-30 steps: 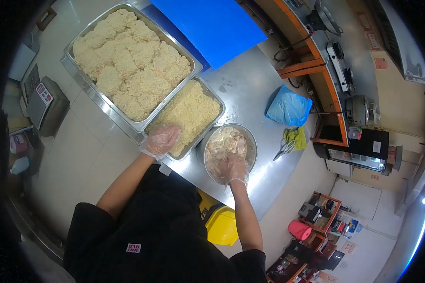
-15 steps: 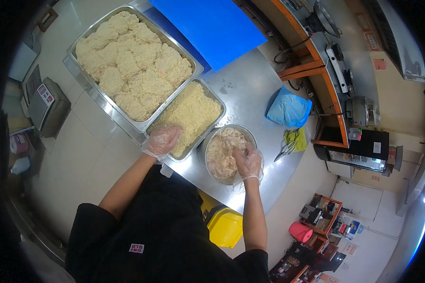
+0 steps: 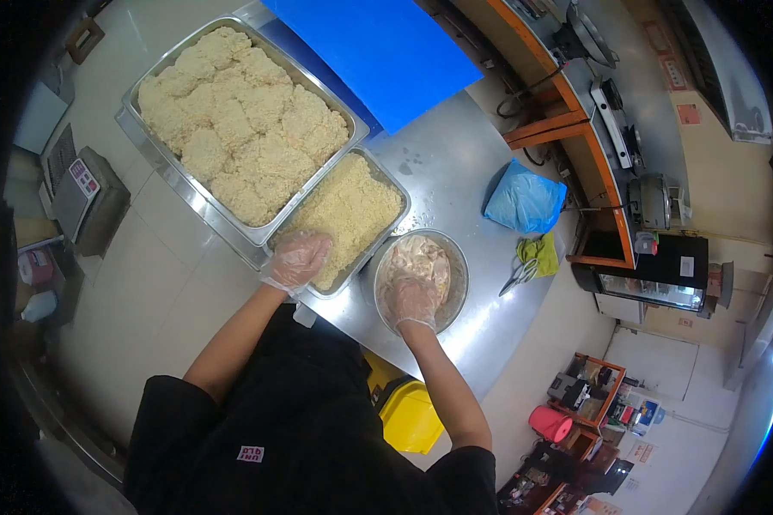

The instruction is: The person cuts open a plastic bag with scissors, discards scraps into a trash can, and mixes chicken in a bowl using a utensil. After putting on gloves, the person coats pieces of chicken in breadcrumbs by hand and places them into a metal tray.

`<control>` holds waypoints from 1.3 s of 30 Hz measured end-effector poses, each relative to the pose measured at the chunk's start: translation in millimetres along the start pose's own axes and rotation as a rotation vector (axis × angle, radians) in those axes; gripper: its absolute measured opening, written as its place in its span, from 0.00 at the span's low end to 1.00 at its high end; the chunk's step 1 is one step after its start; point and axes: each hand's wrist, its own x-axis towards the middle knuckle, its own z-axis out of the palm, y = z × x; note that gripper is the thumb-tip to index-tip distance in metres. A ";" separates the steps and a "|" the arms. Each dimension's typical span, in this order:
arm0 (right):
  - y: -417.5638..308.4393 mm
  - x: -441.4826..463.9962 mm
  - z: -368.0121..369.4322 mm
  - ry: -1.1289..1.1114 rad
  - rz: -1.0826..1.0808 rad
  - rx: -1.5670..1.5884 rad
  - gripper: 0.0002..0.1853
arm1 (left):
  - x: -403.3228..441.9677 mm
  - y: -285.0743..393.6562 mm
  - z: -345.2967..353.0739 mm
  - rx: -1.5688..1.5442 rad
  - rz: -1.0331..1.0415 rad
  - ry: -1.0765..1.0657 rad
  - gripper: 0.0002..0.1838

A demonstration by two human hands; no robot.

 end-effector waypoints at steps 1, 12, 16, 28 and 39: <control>0.0 0.5 -0.5 -0.020 -0.015 -0.017 0.19 | 0.0 -1.5 1.6 0.005 0.004 -0.010 0.12; 18.4 -41.8 -82.7 0.031 -0.090 0.134 0.21 | 2.1 -2.3 0.4 0.049 0.078 0.122 0.09; 40.2 -21.8 -102.0 0.037 0.057 0.277 0.24 | 1.3 -3.8 2.4 0.055 0.065 0.113 0.09; -4.7 16.2 -12.3 0.266 -0.102 -0.036 0.18 | -0.7 -4.4 3.7 0.038 0.071 0.100 0.09; 10.5 -12.5 -39.7 0.000 -0.134 0.302 0.18 | 54.1 31.2 21.9 -0.002 0.184 -0.251 0.23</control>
